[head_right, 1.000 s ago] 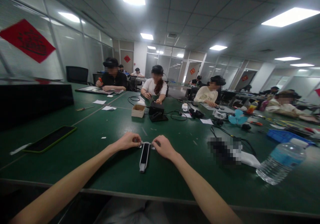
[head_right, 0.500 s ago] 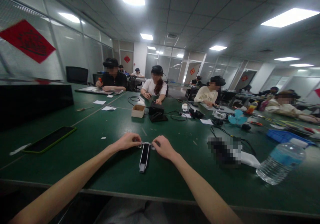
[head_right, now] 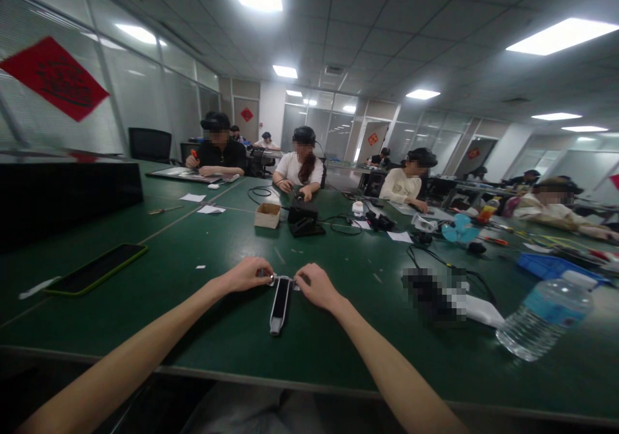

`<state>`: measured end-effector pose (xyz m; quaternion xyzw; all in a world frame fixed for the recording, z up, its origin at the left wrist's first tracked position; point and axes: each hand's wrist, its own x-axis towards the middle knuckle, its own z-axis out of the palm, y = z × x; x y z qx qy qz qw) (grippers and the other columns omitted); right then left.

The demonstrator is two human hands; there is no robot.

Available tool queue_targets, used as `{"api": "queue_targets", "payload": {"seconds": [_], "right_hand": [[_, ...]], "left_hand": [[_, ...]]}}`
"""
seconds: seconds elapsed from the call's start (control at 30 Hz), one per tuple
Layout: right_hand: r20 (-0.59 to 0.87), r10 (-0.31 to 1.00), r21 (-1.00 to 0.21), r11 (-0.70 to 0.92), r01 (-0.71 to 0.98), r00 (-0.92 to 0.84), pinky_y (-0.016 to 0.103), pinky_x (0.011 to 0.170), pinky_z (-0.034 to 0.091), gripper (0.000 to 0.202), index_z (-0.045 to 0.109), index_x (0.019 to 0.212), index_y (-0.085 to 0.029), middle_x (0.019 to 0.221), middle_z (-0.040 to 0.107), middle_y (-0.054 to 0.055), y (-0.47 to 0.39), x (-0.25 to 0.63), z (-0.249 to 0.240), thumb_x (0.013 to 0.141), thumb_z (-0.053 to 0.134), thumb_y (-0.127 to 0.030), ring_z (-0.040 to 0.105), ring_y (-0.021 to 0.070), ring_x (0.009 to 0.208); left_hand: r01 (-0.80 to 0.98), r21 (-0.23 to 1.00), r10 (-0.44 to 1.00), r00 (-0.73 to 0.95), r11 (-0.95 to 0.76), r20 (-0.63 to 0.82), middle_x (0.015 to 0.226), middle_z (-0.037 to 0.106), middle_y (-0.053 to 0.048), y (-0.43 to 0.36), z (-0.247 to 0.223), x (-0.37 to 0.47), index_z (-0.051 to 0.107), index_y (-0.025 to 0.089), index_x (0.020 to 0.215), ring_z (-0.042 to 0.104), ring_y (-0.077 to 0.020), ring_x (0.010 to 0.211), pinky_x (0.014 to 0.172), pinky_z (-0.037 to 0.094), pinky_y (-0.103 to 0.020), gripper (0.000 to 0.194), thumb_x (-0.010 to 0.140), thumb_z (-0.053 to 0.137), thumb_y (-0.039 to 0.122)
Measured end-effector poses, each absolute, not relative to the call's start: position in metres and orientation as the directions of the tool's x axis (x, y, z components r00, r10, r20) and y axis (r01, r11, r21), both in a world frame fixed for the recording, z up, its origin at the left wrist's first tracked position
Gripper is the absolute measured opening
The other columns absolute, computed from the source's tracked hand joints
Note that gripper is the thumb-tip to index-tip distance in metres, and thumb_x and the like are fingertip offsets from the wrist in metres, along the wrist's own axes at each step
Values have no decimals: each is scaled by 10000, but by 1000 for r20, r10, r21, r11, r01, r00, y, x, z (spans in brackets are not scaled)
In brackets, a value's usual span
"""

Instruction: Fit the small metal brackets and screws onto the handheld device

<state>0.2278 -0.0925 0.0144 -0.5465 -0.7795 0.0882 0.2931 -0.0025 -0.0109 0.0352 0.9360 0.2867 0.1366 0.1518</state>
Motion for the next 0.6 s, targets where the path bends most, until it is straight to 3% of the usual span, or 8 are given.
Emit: {"api": "queue_targets", "payload": {"seconds": [0.6], "right_hand": [[382, 891, -436, 408, 802, -246, 307, 727, 438, 170, 641, 817, -173, 845, 641, 47, -92, 226, 15, 891, 513, -256, 547, 164, 799]], "left_hand": [[512, 372, 602, 777, -774, 184, 835, 666, -19, -12, 35, -2, 687, 183, 877, 590, -152, 724, 648, 416, -232, 166, 781, 603, 288]]}}
